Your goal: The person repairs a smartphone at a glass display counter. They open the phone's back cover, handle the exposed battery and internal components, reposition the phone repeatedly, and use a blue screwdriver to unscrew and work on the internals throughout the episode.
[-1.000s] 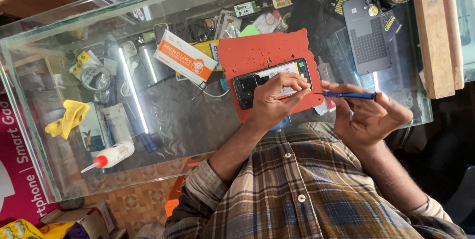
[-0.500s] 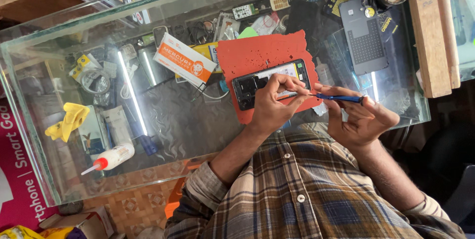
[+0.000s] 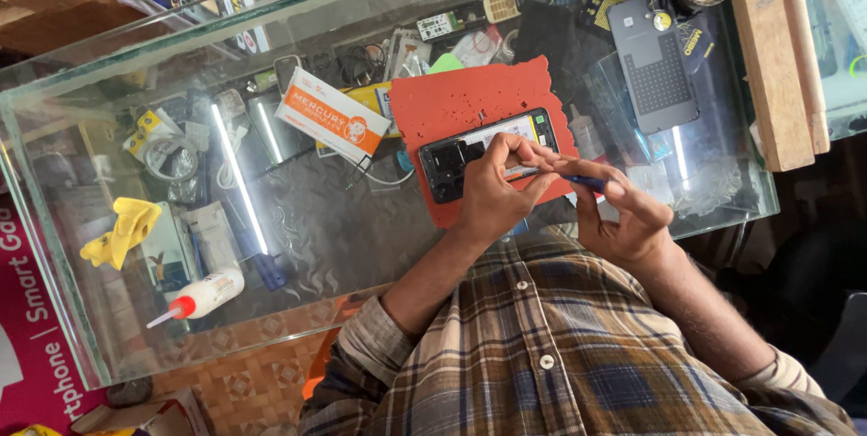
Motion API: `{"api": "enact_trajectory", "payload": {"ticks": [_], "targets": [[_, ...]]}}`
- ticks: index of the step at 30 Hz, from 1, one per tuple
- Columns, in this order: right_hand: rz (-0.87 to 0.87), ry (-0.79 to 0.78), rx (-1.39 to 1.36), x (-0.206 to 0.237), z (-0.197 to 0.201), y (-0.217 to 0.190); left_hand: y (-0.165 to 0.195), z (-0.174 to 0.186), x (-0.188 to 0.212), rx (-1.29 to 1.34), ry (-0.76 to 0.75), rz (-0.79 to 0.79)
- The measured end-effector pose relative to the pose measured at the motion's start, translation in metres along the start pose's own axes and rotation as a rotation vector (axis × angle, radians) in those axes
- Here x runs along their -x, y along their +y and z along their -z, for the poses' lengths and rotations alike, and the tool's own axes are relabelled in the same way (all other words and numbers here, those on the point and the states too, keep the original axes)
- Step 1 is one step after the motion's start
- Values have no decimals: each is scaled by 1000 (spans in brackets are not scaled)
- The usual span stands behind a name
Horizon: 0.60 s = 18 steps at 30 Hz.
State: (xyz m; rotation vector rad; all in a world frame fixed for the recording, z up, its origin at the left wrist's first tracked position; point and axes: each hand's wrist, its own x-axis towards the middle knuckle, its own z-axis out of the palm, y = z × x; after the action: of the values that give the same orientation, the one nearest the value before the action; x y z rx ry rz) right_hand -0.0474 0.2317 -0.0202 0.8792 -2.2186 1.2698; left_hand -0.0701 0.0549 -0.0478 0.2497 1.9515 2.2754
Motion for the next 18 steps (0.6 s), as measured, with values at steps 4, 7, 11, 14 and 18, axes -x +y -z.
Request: {"api": "enact_trajectory", "payload": {"ticks": [4, 7, 11, 14, 18], "targets": [[-47, 5, -30, 2, -2, 9, 3, 0, -1, -313, -31, -116], [-117, 7, -58, 5, -4, 14, 3, 6, -3, -422, -49, -246], [-168, 21, -80, 7, -5, 17, 4, 14, -6, -602, -62, -319], [-173, 13, -63, 8, -4, 17, 5, 14, -6, -691, -73, -356], [-164, 15, -53, 7, -4, 17, 8, 14, -7, -752, -86, -401]]}}
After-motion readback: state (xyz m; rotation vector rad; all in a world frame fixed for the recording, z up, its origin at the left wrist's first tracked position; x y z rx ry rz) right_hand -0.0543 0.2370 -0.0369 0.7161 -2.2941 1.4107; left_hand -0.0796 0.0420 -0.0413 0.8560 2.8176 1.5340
